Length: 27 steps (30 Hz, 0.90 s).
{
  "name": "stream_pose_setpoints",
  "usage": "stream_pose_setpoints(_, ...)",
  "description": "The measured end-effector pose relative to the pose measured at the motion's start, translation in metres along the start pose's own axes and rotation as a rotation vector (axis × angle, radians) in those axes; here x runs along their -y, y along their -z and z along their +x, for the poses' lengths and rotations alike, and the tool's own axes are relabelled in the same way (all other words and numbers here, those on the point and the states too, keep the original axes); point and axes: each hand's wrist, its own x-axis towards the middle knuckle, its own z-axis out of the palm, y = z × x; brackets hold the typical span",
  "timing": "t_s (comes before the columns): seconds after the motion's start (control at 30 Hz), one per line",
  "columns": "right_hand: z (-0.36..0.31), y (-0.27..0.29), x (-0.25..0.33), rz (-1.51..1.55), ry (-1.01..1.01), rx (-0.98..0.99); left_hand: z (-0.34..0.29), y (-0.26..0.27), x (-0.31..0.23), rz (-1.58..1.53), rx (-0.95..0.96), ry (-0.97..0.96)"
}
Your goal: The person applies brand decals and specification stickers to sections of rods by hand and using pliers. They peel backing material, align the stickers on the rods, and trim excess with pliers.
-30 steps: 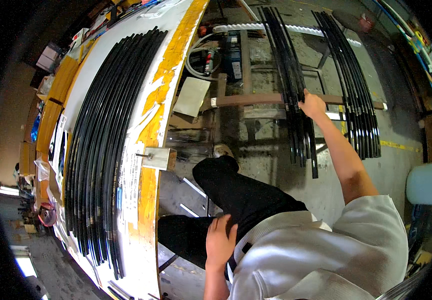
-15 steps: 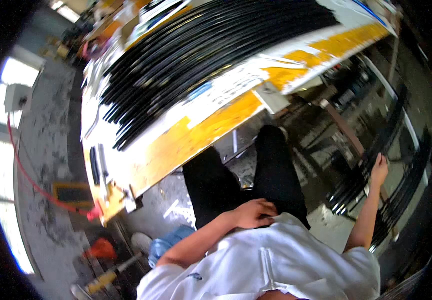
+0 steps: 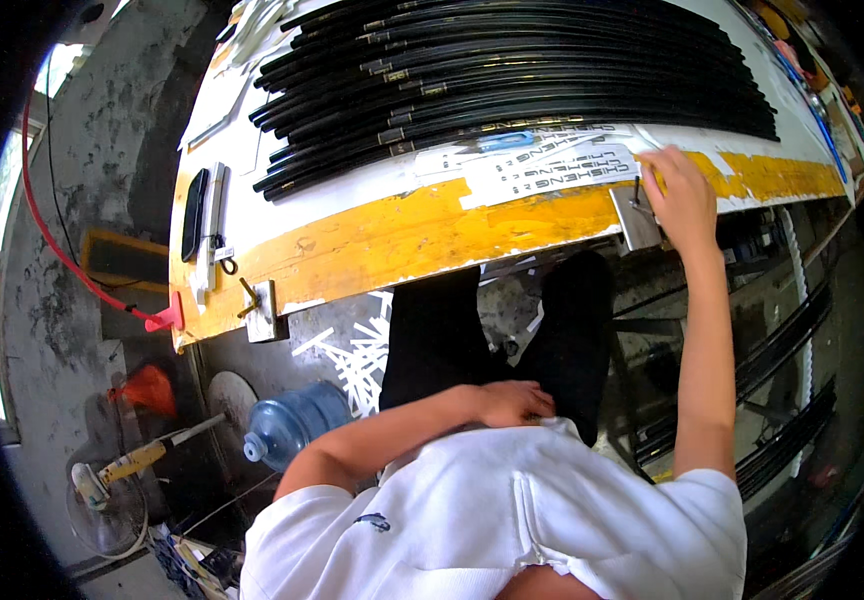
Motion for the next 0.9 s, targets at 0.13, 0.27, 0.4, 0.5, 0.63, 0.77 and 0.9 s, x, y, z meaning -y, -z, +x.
stream_pose_setpoints(0.13,0.065,-0.015,-0.015,-0.063,0.131,0.178,-0.002,0.005,0.004,-0.010,0.012,0.094)
stream_pose_setpoints(0.27,0.085,-0.031,-0.025,-0.130,0.189,0.252,-0.032,0.031,-0.012,0.049,-0.149,0.256)
stream_pose_setpoints(0.4,0.089,-0.043,-0.028,-0.186,0.160,0.353,-0.066,0.056,-0.032,0.196,-0.351,0.292)
stream_pose_setpoints(0.5,0.091,-0.050,-0.026,-0.178,0.083,0.377,-0.081,0.075,-0.061,0.355,-0.592,0.295)
stream_pose_setpoints(0.63,0.096,-0.050,-0.028,-0.152,0.107,0.359,-0.083,0.089,-0.092,0.430,-0.866,0.268)
stream_pose_setpoints(0.77,0.107,-0.054,-0.033,-0.103,0.035,0.447,-0.079,0.093,-0.109,0.550,-1.044,0.234)
stream_pose_setpoints(0.9,0.113,-0.060,-0.046,0.048,-0.032,0.461,-0.076,0.102,-0.119,0.647,-1.112,0.228)
